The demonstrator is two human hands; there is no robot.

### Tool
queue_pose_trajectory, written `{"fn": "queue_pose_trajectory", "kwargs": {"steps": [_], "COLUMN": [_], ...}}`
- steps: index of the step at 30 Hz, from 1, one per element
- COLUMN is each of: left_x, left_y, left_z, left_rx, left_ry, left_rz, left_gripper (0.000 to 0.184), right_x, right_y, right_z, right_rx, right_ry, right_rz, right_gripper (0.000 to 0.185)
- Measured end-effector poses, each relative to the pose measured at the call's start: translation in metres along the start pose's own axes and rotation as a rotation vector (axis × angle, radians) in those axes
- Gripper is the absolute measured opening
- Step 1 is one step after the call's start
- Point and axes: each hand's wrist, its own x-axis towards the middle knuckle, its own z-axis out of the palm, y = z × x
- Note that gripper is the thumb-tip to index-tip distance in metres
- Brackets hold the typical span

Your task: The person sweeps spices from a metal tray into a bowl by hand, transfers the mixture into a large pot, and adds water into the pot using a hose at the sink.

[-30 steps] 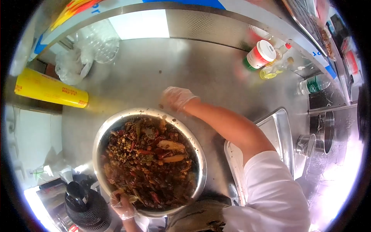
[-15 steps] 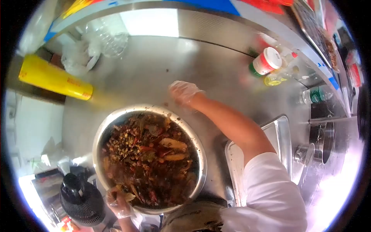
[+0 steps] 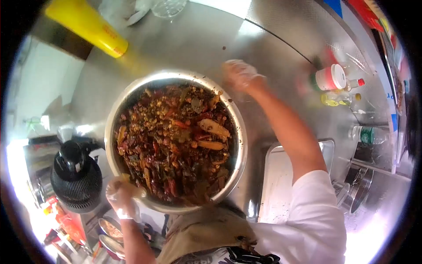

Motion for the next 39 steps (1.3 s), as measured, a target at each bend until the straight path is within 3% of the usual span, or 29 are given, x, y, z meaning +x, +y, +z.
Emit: {"fn": "queue_pose_trajectory", "kwargs": {"steps": [1,2,4,7,9,12,15,18,19,22,23,24,25,26,28,29,32,37,39], "left_x": [-0.003,-0.009,-0.002,-0.006,-0.004,-0.011,-0.021,-0.024,-0.024,-0.027,-0.028,-0.027,-0.027,-0.023,-0.014,-0.010,0.001,-0.004,-0.007], "left_y": [0.004,0.018,0.001,0.016,0.000,0.009,0.011,-0.004,-0.008,-0.009,-0.008,-0.008,-0.007,-0.016,-0.034,-0.037,-0.041,-0.019,-0.035], "left_z": [0.001,0.012,0.000,-0.004,-0.015,-0.011,-0.012,-0.023,-0.026,-0.040,-0.044,-0.043,-0.040,-0.043,-0.049,-0.052,-0.057,-0.043,-0.043], "left_rx": [-0.102,-0.012,-0.239,-0.157,-0.082,-0.208,-0.294,-0.319,-0.333,-0.300,-0.274,-0.300,-0.325,-0.198,0.049,-0.060,-0.024,-0.507,-0.369], "left_ry": [0.025,0.091,-0.093,-0.144,-0.201,-0.200,-0.209,-0.260,-0.268,-0.270,-0.275,-0.267,-0.258,-0.291,-0.289,-0.360,-0.478,-0.423,-0.494], "left_rz": [-0.076,-0.091,-0.015,-0.074,0.046,-0.037,-0.088,-0.092,-0.103,-0.139,-0.152,-0.135,-0.116,0.044,0.371,0.227,0.226,-0.463,-0.272], "left_gripper": [0.023,0.023,0.023,0.024,0.029,0.022,0.019,0.018,0.018,0.018,0.018,0.019,0.020,0.019,0.017,0.020,0.035,0.037,0.037], "right_x": [-0.004,-0.006,-0.012,-0.033,-0.037,-0.044,-0.037,-0.039,-0.053,-0.043,-0.045,-0.053,-0.058,-0.066,-0.092,-0.104,-0.123,-0.094,-0.063], "right_y": [-0.014,-0.035,-0.079,-0.136,-0.167,-0.183,-0.237,-0.234,-0.213,-0.235,-0.242,-0.241,-0.255,-0.270,-0.283,-0.290,-0.318,-0.325,-0.331], "right_z": [-0.035,-0.076,-0.130,-0.159,-0.156,-0.121,-0.133,-0.096,-0.071,-0.101,-0.111,-0.115,-0.118,-0.122,-0.115,-0.112,-0.108,-0.069,-0.078], "right_rx": [0.161,0.316,0.560,0.789,0.868,0.178,0.019,-0.065,0.038,0.113,0.442,0.479,0.624,0.767,0.894,0.958,1.080,0.708,0.312], "right_ry": [-0.061,-0.120,-0.149,-0.132,-0.186,-0.024,-0.427,-0.456,-0.207,-0.266,-0.303,-0.177,-0.140,-0.097,-0.074,-0.060,-0.160,0.051,-0.103], "right_rz": [0.182,0.370,0.549,0.463,0.344,-0.128,0.081,0.049,-0.104,0.173,0.418,0.329,0.503,0.679,0.851,0.939,1.010,0.351,0.277], "right_gripper": [0.022,0.019,0.017,0.019,0.022,0.023,0.027,0.026,0.023,0.026,0.029,0.027,0.019,0.011,0.021,0.026,0.028,0.030,0.030]}}
